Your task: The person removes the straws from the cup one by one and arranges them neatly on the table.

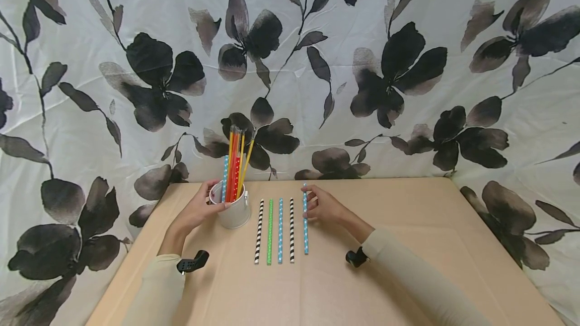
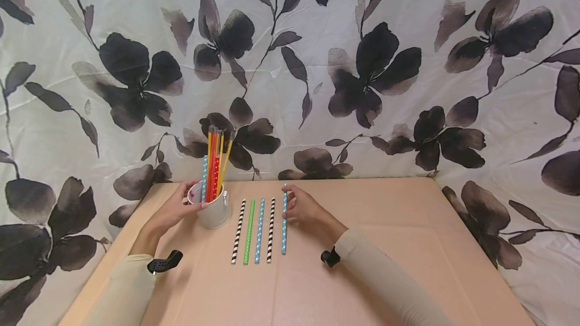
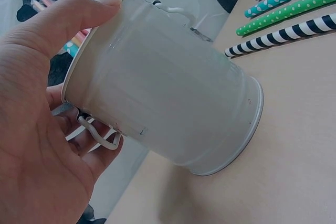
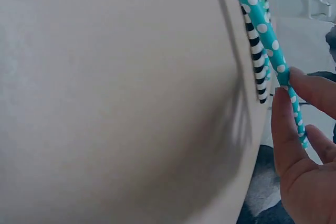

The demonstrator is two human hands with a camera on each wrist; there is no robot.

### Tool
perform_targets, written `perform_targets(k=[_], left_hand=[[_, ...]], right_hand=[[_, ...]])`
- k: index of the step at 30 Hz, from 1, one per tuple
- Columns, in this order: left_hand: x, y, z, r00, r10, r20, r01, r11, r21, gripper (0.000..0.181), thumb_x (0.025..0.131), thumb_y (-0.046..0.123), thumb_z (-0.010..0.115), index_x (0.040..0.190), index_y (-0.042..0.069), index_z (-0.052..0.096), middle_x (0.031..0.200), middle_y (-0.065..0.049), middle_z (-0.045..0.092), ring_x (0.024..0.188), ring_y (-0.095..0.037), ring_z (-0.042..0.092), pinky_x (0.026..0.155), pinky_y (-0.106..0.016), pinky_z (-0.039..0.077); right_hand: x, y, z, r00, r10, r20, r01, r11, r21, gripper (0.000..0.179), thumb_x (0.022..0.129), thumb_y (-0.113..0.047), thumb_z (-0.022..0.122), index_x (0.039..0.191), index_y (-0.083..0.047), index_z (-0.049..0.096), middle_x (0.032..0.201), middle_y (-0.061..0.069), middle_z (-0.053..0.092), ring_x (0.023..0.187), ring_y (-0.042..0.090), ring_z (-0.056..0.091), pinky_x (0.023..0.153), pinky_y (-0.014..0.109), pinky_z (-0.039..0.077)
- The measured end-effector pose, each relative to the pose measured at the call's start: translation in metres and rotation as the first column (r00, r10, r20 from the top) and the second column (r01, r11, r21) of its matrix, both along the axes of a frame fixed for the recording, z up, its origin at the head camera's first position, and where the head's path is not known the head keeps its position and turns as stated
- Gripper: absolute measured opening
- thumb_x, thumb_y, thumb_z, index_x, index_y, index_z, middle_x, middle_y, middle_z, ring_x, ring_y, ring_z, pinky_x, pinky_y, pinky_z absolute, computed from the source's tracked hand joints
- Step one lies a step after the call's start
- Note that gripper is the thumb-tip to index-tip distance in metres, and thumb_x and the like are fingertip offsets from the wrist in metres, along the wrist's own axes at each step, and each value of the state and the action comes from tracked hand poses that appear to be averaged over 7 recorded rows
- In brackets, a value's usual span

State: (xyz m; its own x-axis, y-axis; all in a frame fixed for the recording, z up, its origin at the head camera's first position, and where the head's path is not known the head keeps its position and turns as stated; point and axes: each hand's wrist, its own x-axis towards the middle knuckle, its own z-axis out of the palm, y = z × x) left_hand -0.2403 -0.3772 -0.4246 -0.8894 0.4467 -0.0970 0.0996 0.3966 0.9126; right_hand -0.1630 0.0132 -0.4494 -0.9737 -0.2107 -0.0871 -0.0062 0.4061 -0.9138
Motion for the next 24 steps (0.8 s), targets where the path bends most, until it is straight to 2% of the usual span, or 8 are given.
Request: perform_targets(k=[4, 10, 15, 18, 24], left_hand=[[0.000, 0.000, 0.000, 1.000, -0.001, 0.004, 0.001, 1.000, 0.005, 0.089, 0.089, 0.027, 0.077, 0.156, 0.009, 0.022, 0.158, -0.020, 0.027, 0.147, -0.043, 0.024, 0.115, -0.066, 0.028], [-0.001, 0.000, -0.001, 1.000, -0.004, 0.003, 0.004, 1.000, 0.009, 0.089, 0.089, 0.026, 0.077, 0.156, 0.009, 0.022, 0.158, -0.020, 0.027, 0.147, -0.043, 0.023, 0.115, -0.066, 0.028], [-0.001, 0.000, 0.000, 1.000, -0.003, -0.002, 0.003, 1.000, 0.006, 0.088, 0.089, 0.025, 0.077, 0.156, 0.008, 0.022, 0.159, -0.021, 0.026, 0.148, -0.044, 0.021, 0.115, -0.067, 0.026], [-0.001, 0.000, 0.000, 1.000, -0.003, -0.003, 0.003, 1.000, 0.005, 0.089, 0.089, 0.025, 0.077, 0.156, 0.007, 0.021, 0.159, -0.022, 0.026, 0.149, -0.045, 0.020, 0.115, -0.067, 0.026], [-0.002, 0.000, -0.001, 1.000, 0.000, 0.000, 0.000, 1.000, 0.007, 0.089, 0.089, 0.025, 0.077, 0.156, 0.008, 0.021, 0.158, -0.021, 0.026, 0.148, -0.044, 0.022, 0.115, -0.067, 0.027]], right_hand=[[0.002, -0.001, -0.004, 0.999, 0.039, 0.014, -0.039, 0.998, 0.040, 0.076, 0.080, 0.007, 0.080, 0.146, 0.004, 0.043, 0.119, 0.025, 0.055, 0.091, 0.022, 0.065, 0.076, 0.028, 0.053], [0.002, -0.002, -0.008, 0.998, 0.043, 0.039, -0.047, 0.992, 0.114, 0.072, 0.079, 0.000, 0.084, 0.142, 0.005, 0.048, 0.112, 0.021, 0.057, 0.087, 0.020, 0.061, 0.071, 0.027, 0.050], [0.000, -0.005, -0.010, 0.999, 0.046, 0.008, -0.046, 0.960, 0.276, 0.064, 0.077, -0.010, 0.089, 0.132, 0.003, 0.058, 0.103, 0.014, 0.060, 0.086, 0.019, 0.053, 0.076, 0.029, 0.045], [-0.001, -0.008, -0.008, 0.999, 0.044, 0.007, -0.044, 0.940, 0.337, 0.059, 0.077, -0.013, 0.090, 0.127, 0.001, 0.062, 0.100, 0.011, 0.061, 0.088, 0.018, 0.051, 0.079, 0.031, 0.043], [0.001, -0.012, -0.004, 0.998, 0.053, 0.028, -0.059, 0.945, 0.321, 0.058, 0.076, -0.011, 0.090, 0.126, 0.002, 0.063, 0.099, 0.013, 0.060, 0.087, 0.019, 0.050, 0.077, 0.031, 0.043]])
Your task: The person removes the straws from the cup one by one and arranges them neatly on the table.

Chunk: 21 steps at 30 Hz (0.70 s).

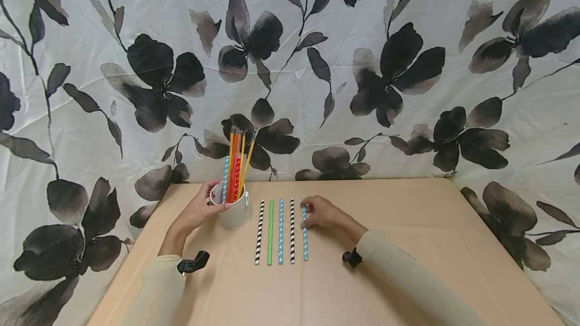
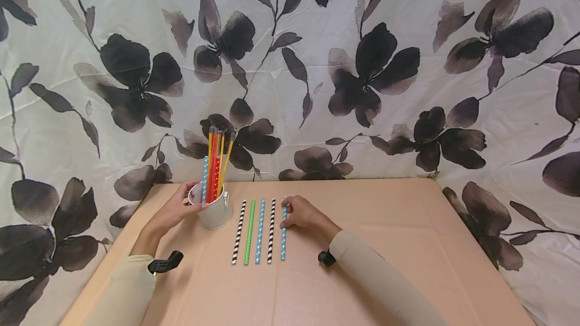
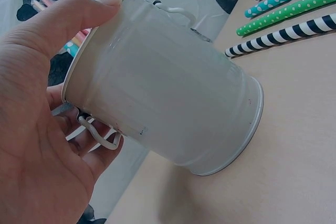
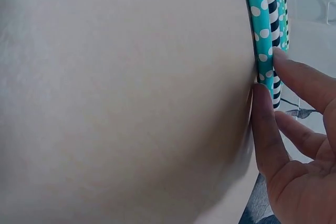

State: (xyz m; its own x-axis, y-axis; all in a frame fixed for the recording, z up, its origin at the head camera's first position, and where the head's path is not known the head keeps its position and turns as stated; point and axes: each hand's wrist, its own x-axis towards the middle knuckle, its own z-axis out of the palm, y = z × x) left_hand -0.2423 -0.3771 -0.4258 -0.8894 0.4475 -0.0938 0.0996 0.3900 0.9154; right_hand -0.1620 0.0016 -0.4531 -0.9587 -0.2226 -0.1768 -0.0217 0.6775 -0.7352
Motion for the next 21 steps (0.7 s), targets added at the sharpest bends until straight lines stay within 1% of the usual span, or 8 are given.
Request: perform_targets(k=[10, 16, 21], left_hand=[[-0.001, 0.003, 0.001, 1.000, 0.014, 0.001, -0.014, 1.000, -0.015, 0.090, 0.089, 0.026, 0.077, 0.157, 0.008, 0.020, 0.159, -0.021, 0.026, 0.148, -0.044, 0.022, 0.114, -0.066, 0.029], [-0.001, 0.004, 0.001, 1.000, 0.024, 0.010, -0.024, 1.000, -0.013, 0.090, 0.089, 0.026, 0.078, 0.157, 0.008, 0.020, 0.158, -0.021, 0.026, 0.147, -0.044, 0.024, 0.113, -0.065, 0.032], [-0.002, 0.005, 0.001, 0.999, 0.029, 0.015, -0.029, 0.999, -0.017, 0.092, 0.089, 0.026, 0.078, 0.157, 0.008, 0.019, 0.159, -0.021, 0.025, 0.147, -0.044, 0.023, 0.113, -0.065, 0.032]], right_hand=[[-0.005, 0.005, 0.001, 1.000, 0.024, 0.008, -0.024, 0.999, -0.021, 0.052, 0.078, -0.010, 0.088, 0.123, 0.001, 0.064, 0.097, 0.013, 0.061, 0.085, 0.018, 0.051, 0.074, 0.029, 0.043], [-0.011, 0.010, -0.005, 1.000, 0.025, 0.003, -0.025, 1.000, 0.004, 0.049, 0.079, -0.012, 0.087, 0.122, -0.002, 0.066, 0.097, 0.011, 0.061, 0.087, 0.018, 0.052, 0.074, 0.029, 0.043], [-0.013, 0.013, -0.005, 0.999, 0.035, 0.003, -0.035, 0.999, 0.012, 0.045, 0.081, -0.012, 0.086, 0.121, -0.004, 0.067, 0.097, 0.011, 0.061, 0.088, 0.018, 0.052, 0.075, 0.030, 0.043]])
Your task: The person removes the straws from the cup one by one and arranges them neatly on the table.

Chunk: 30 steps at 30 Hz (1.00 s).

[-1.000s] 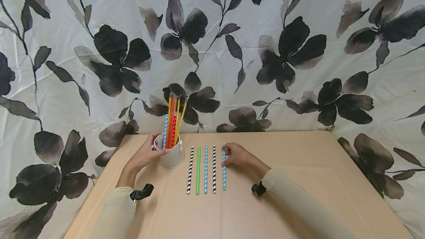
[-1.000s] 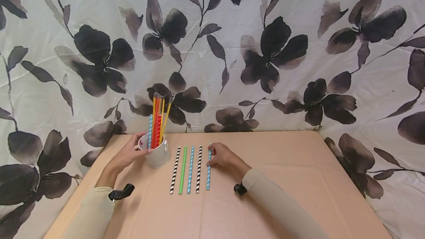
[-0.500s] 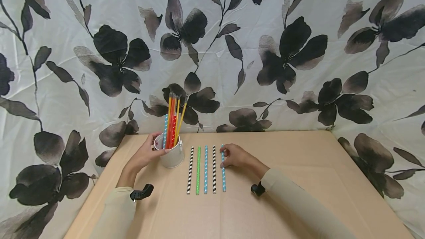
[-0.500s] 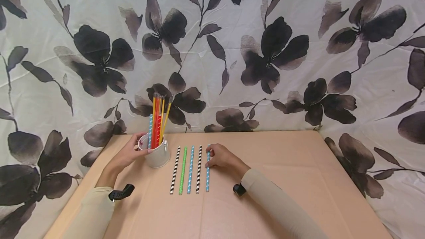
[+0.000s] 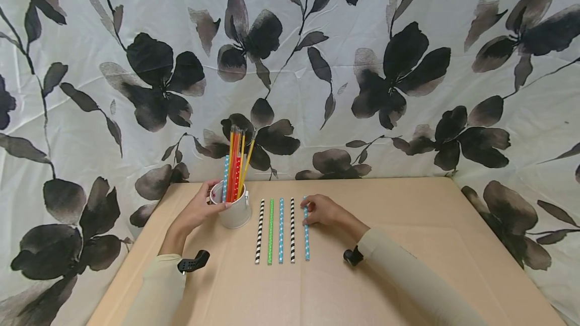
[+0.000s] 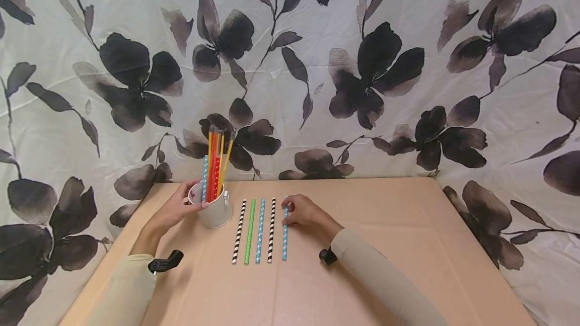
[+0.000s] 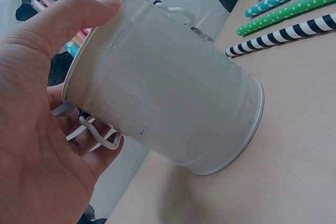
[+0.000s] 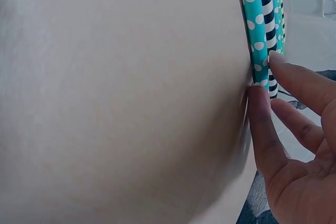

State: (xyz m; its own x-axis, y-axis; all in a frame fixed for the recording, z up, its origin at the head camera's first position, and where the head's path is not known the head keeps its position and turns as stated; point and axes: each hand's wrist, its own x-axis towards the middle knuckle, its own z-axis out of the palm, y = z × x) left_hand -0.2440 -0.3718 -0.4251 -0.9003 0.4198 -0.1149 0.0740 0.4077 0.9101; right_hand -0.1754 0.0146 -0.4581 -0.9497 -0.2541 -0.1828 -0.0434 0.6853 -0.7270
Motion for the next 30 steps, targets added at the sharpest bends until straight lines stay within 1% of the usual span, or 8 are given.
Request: perform_targets(k=[6, 15, 21, 26, 30], left_hand=[[0.001, 0.000, 0.000, 1.000, 0.002, 0.002, -0.002, 1.000, -0.001, 0.093, 0.089, 0.027, 0.079, 0.157, 0.009, 0.019, 0.158, -0.021, 0.026, 0.147, -0.044, 0.024, 0.113, -0.064, 0.032], [0.002, 0.001, 0.001, 1.000, 0.003, -0.006, -0.003, 1.000, -0.018, 0.095, 0.089, 0.029, 0.079, 0.158, 0.009, 0.018, 0.158, -0.020, 0.026, 0.147, -0.044, 0.023, 0.114, -0.066, 0.031], [0.000, -0.002, 0.003, 1.000, -0.012, -0.002, 0.012, 1.000, -0.026, 0.096, 0.088, 0.030, 0.079, 0.158, 0.008, 0.017, 0.159, -0.021, 0.025, 0.147, -0.044, 0.023, 0.114, -0.066, 0.029], [0.001, -0.006, 0.005, 1.000, -0.016, 0.015, 0.017, 1.000, -0.023, 0.095, 0.088, 0.029, 0.080, 0.157, 0.008, 0.018, 0.160, -0.021, 0.024, 0.148, -0.045, 0.021, 0.114, -0.066, 0.030], [0.001, -0.008, 0.007, 1.000, -0.022, 0.013, 0.022, 0.999, -0.030, 0.097, 0.088, 0.031, 0.080, 0.157, 0.008, 0.018, 0.160, -0.022, 0.024, 0.148, -0.045, 0.021, 0.114, -0.066, 0.029]], right_hand=[[0.002, 0.000, 0.002, 0.999, -0.008, 0.037, 0.009, 1.000, -0.026, 0.041, 0.081, -0.008, 0.085, 0.118, -0.003, 0.068, 0.094, 0.010, 0.060, 0.085, 0.017, 0.052, 0.072, 0.029, 0.043], [0.001, 0.001, -0.001, 0.999, 0.004, 0.049, -0.002, 0.999, -0.053, 0.041, 0.081, -0.008, 0.085, 0.117, -0.002, 0.068, 0.091, 0.006, 0.059, 0.082, 0.016, 0.052, 0.069, 0.027, 0.044], [0.004, -0.002, 0.002, 0.999, 0.006, 0.040, -0.004, 0.998, -0.055, 0.038, 0.082, -0.006, 0.084, 0.117, -0.002, 0.069, 0.090, 0.007, 0.060, 0.081, 0.016, 0.052, 0.068, 0.026, 0.043], [0.009, -0.005, 0.006, 0.998, -0.024, 0.053, 0.027, 0.998, -0.055, 0.037, 0.082, -0.004, 0.083, 0.116, -0.003, 0.069, 0.090, 0.006, 0.060, 0.080, 0.016, 0.053, 0.066, 0.026, 0.044], [0.013, -0.007, 0.010, 0.997, -0.044, 0.064, 0.048, 0.998, -0.051, 0.035, 0.083, -0.004, 0.082, 0.116, -0.005, 0.070, 0.092, 0.008, 0.061, 0.082, 0.017, 0.054, 0.067, 0.026, 0.044]])
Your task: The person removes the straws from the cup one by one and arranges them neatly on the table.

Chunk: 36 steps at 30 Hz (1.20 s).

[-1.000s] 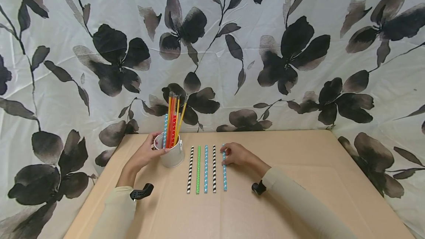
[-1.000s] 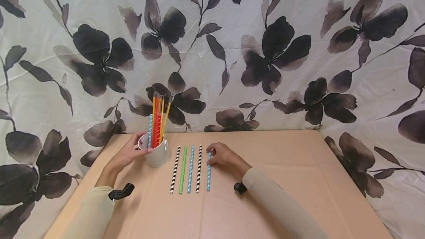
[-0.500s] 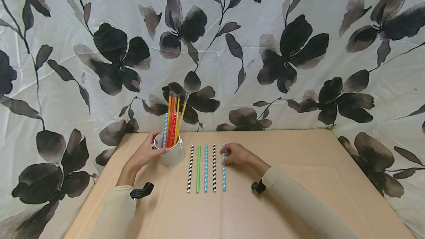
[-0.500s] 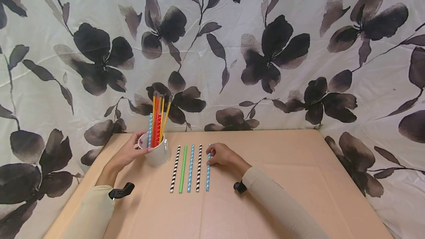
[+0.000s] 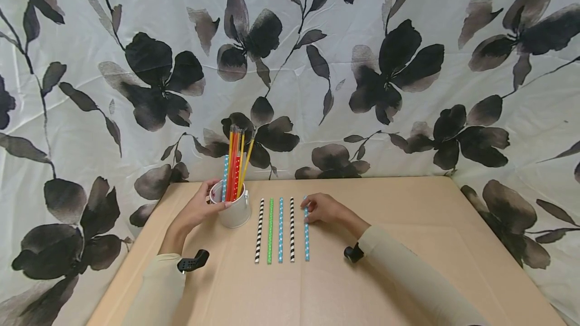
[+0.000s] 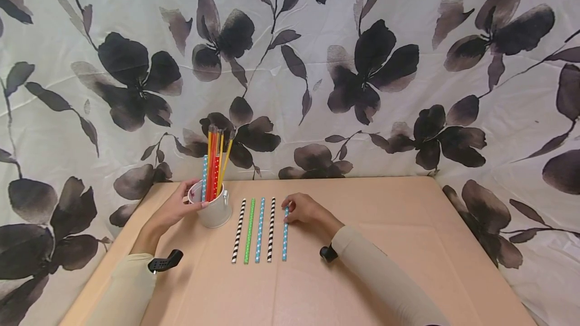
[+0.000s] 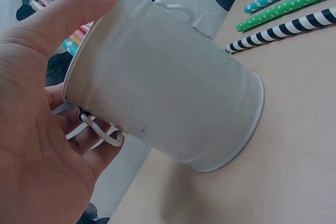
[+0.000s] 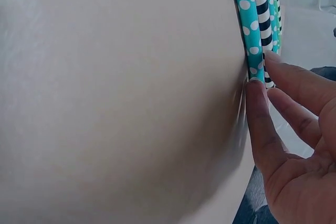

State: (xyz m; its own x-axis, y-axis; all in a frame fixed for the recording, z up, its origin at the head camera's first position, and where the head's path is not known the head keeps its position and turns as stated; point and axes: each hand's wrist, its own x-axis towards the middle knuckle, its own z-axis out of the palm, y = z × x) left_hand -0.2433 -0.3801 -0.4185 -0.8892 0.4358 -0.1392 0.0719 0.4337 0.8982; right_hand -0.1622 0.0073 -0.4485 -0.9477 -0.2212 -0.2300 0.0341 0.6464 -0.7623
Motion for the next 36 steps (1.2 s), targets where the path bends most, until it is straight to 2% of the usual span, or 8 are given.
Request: perform_targets(k=[7, 14, 19, 24, 30, 36], left_hand=[[0.001, 0.001, 0.001, 1.000, -0.002, 0.003, 0.002, 1.000, 0.010, 0.096, 0.087, 0.029, 0.080, 0.157, 0.008, 0.019, 0.159, -0.021, 0.026, 0.148, -0.045, 0.022, 0.114, -0.065, 0.030], [0.006, 0.001, 0.003, 1.000, 0.004, -0.006, -0.004, 1.000, 0.017, 0.094, 0.087, 0.030, 0.080, 0.157, 0.009, 0.021, 0.157, -0.021, 0.030, 0.145, -0.044, 0.028, 0.113, -0.067, 0.030], [0.007, 0.000, 0.003, 1.000, 0.012, -0.012, -0.012, 1.000, 0.011, 0.093, 0.087, 0.030, 0.080, 0.157, 0.009, 0.022, 0.156, -0.020, 0.032, 0.144, -0.043, 0.030, 0.113, -0.066, 0.031], [0.006, 0.000, 0.002, 1.000, 0.020, -0.004, -0.020, 1.000, 0.009, 0.094, 0.087, 0.029, 0.080, 0.157, 0.008, 0.020, 0.157, -0.021, 0.029, 0.146, -0.044, 0.028, 0.113, -0.065, 0.032], [0.007, 0.002, 0.004, 1.000, 0.010, -0.005, -0.010, 1.000, -0.002, 0.096, 0.088, 0.032, 0.079, 0.158, 0.008, 0.018, 0.158, -0.022, 0.027, 0.147, -0.046, 0.025, 0.113, -0.065, 0.031], [0.008, 0.001, 0.004, 1.000, 0.009, 0.009, -0.009, 1.000, 0.013, 0.095, 0.088, 0.030, 0.079, 0.157, 0.008, 0.018, 0.160, -0.022, 0.024, 0.149, -0.046, 0.021, 0.115, -0.067, 0.028]], right_hand=[[-0.002, 0.002, 0.006, 1.000, -0.004, -0.012, 0.004, 1.000, -0.007, 0.037, 0.084, -0.004, 0.081, 0.119, -0.003, 0.070, 0.095, 0.011, 0.063, 0.080, 0.018, 0.056, 0.065, 0.026, 0.046], [-0.007, -0.005, 0.015, 0.997, -0.016, -0.073, 0.015, 1.000, -0.014, 0.040, 0.086, -0.006, 0.080, 0.124, -0.003, 0.067, 0.099, 0.012, 0.064, 0.085, 0.019, 0.057, 0.069, 0.029, 0.049], [-0.014, -0.017, 0.025, 0.989, -0.034, -0.144, 0.027, 0.999, -0.045, 0.040, 0.087, -0.008, 0.079, 0.125, -0.006, 0.067, 0.098, 0.007, 0.065, 0.087, 0.019, 0.060, 0.072, 0.030, 0.050], [-0.020, -0.030, 0.036, 0.982, -0.052, -0.181, 0.037, 0.996, -0.086, 0.043, 0.088, -0.015, 0.080, 0.128, -0.010, 0.067, 0.098, 0.003, 0.065, 0.083, 0.017, 0.062, 0.068, 0.028, 0.052], [-0.028, -0.045, 0.049, 0.977, -0.027, -0.212, -0.003, 0.990, -0.138, 0.046, 0.090, -0.016, 0.079, 0.133, -0.008, 0.063, 0.098, 0.002, 0.066, 0.079, 0.014, 0.063, 0.066, 0.026, 0.052], [-0.034, -0.059, 0.059, 0.973, -0.005, -0.229, -0.033, 0.986, -0.161, 0.046, 0.091, -0.018, 0.077, 0.134, -0.010, 0.063, 0.103, 0.003, 0.066, 0.087, 0.014, 0.065, 0.069, 0.026, 0.054]])
